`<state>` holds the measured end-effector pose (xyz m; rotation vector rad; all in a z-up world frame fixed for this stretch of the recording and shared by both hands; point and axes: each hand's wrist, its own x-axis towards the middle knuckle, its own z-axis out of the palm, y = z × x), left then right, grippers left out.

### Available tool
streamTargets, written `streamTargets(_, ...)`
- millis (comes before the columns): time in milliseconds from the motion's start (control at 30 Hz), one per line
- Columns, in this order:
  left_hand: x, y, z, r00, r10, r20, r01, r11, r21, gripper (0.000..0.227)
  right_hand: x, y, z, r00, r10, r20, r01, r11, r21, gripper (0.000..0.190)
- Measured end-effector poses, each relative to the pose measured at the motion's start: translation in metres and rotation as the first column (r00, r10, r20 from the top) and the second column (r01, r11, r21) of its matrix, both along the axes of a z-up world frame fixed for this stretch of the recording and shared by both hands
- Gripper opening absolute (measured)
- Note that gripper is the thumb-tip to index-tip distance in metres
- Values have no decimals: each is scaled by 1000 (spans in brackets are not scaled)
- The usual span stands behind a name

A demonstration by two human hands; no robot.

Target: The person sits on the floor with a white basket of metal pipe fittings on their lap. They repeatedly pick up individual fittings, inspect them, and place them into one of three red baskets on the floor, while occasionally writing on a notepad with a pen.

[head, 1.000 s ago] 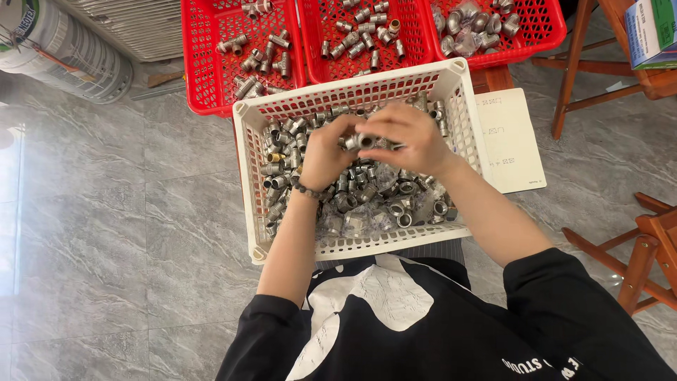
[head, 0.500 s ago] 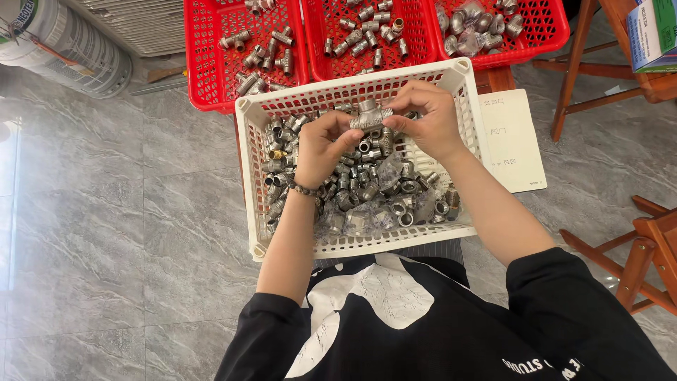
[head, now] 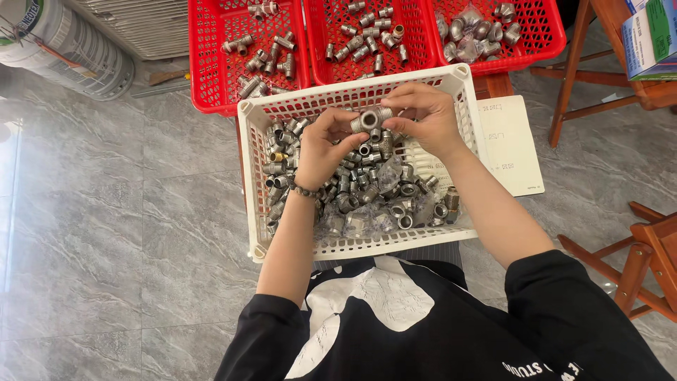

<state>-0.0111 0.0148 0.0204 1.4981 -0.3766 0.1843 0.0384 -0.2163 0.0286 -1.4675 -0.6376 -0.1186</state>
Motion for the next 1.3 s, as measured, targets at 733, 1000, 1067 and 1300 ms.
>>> streamTargets(733, 166, 136, -21, 620, 755, -212, -87, 335, 938, 62, 28, -12, -16, 967, -100, 235, 206, 850, -484, 17)
streamTargets(1000, 145, 120, 9, 807, 588, 56, -483, 603, 635, 26, 25, -34, 20, 939, -341, 50, 310, 772, -555, 22)
streamTargets(1067, 89, 78, 39, 868, 471, 159, -465, 658, 592, 24, 21, -59, 40, 897, -430, 100, 423, 775, -470, 27)
streamTargets(1300, -117, -61, 19, 998, -57, -20, 53, 666, 744, 26, 15, -152, 44, 766, -569, -299, 596, 803, 2, 13)
